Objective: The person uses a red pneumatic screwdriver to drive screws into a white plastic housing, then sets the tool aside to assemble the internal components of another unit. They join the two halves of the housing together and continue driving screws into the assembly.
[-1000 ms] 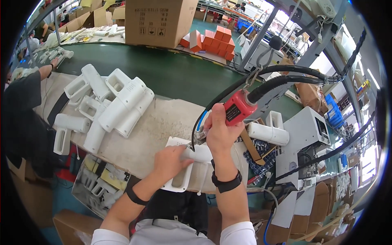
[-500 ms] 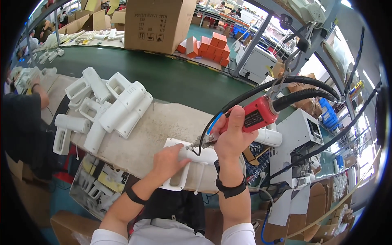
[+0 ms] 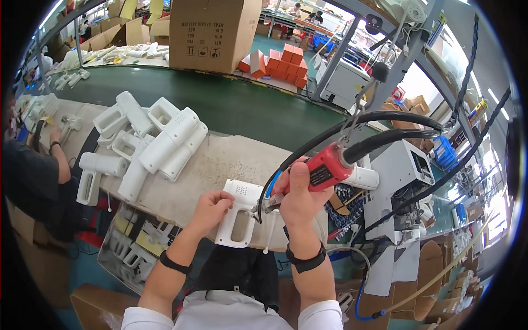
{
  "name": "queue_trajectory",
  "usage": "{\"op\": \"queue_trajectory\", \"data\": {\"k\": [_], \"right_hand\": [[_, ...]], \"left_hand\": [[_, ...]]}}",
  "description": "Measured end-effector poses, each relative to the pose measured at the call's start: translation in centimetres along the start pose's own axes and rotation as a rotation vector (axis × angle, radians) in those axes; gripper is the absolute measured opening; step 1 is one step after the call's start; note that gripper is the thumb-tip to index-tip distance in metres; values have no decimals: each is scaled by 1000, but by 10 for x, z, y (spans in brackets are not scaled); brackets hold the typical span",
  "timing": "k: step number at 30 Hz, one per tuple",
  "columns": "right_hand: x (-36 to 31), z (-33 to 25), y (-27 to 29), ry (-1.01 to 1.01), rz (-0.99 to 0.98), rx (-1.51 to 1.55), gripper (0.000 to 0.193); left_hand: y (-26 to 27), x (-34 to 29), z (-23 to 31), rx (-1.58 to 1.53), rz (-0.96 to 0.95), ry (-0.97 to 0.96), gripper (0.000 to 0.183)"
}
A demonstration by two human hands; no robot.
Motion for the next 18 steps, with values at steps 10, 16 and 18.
{"op": "queue_trajectory", "data": {"k": [10,16,18], "right_hand": [[-8,33,14,-1,-39,-53,29],[-13,29,17,-91,12,61,20],[-9,23,16,-48,55,55,20]], "left_hand": [[-2,-10,-13,264,75,-45,20],[-7,-14,-11,485,130,-130,29],[-7,-15,-8,499,145,-149,29]]}}
Point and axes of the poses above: each hand's wrist, its own x-axis towards the middle knuckle, its own y-axis out of the back of the hand, z = x × y, the point moved 6 cm from there along x, towards the middle knuckle, and after that the axes turned 14 degrees about x, right-handed, at the moved point
